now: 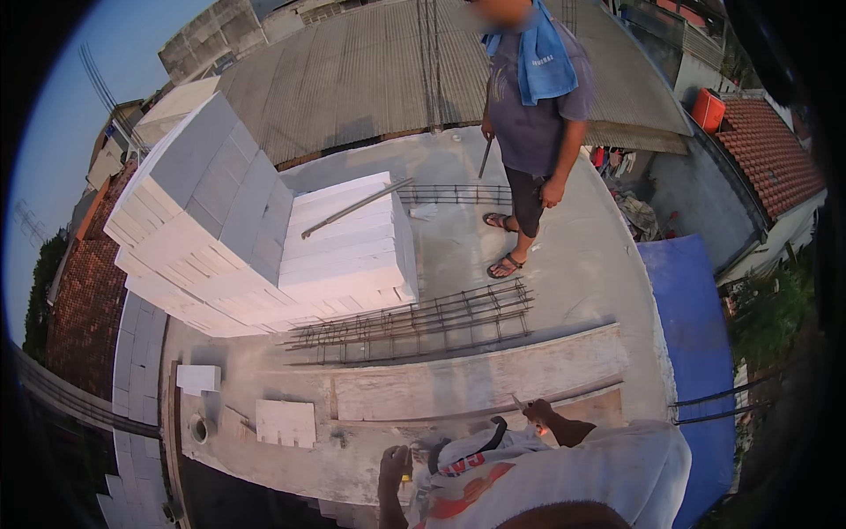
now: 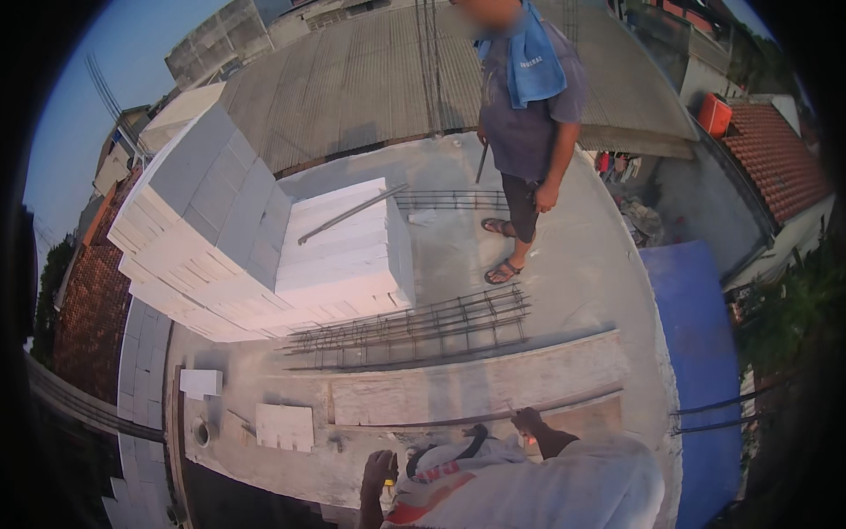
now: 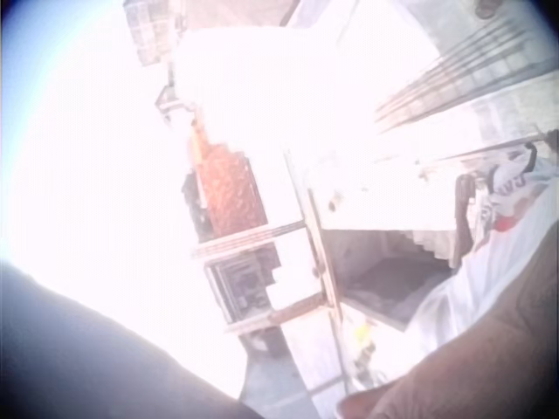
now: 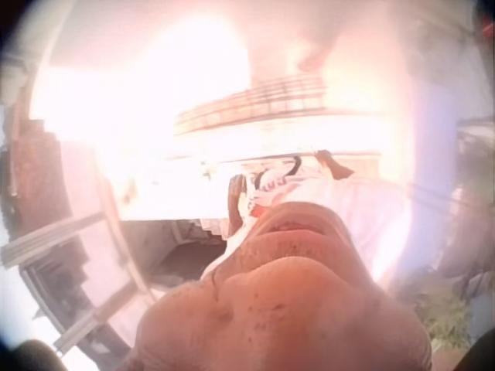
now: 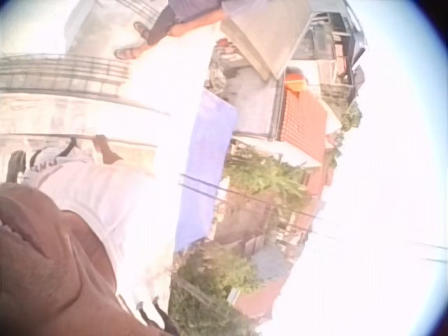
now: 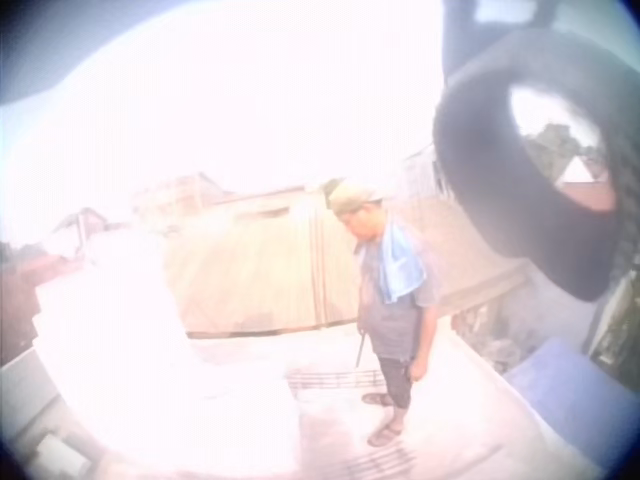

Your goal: The person measures a white rectangular tile with a tape measure and marks it with a pencil. They use a hand saw to cut the tile along the marked line. The person scoops mortar from a bucket with a trowel and applies it to the edge of a wall. Finally, they place the cut tile onto the mortar and press it into position.

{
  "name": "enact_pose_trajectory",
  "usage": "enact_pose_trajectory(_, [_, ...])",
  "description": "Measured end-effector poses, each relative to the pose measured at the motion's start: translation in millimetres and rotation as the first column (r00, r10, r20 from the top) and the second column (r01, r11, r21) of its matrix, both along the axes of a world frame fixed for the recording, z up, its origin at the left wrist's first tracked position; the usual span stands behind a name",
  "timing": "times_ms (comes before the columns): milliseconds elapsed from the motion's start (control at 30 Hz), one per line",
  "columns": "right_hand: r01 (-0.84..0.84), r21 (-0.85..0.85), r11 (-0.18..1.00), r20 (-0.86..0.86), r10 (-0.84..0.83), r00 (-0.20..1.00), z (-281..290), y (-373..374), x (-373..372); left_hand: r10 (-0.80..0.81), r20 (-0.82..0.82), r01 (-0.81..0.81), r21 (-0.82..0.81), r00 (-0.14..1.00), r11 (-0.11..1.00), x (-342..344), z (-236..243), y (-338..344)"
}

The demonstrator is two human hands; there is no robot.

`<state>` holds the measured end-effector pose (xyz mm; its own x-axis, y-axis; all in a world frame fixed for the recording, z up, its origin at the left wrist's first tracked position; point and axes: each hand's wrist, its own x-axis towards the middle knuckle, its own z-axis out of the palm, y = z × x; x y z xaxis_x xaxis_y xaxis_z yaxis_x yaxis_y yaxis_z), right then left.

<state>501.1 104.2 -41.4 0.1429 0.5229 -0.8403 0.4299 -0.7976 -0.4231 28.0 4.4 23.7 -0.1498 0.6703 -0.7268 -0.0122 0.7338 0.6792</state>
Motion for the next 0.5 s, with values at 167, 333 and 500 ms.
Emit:
enact_pose_trajectory(167, [-0.070, -0.007, 0.998, -0.039, 0.070, 0.997, -25.1, -15.1, 40.7, -0.386, -0.341, 0.508, 0.438, 0.857, 0.742, 89.2, 334.1, 150.7])
enact_pose_trajectory(333, [-0.129, -0.092, 0.987, 0.006, 0.130, 0.991, -13.5, -34.8, 75.6, -0.458, -0.831, 0.934, 0.185, 0.315, 0.307, 160.3, 518.3, 206.3])
enact_pose_trajectory(500, [-0.183, -0.104, 0.978, 0.023, 0.186, 0.982, -0.9, -29.7, 76.4, -0.717, -0.620, 0.914, -0.401, -0.319, -0.060, 229.5, 405.9, 296.3])
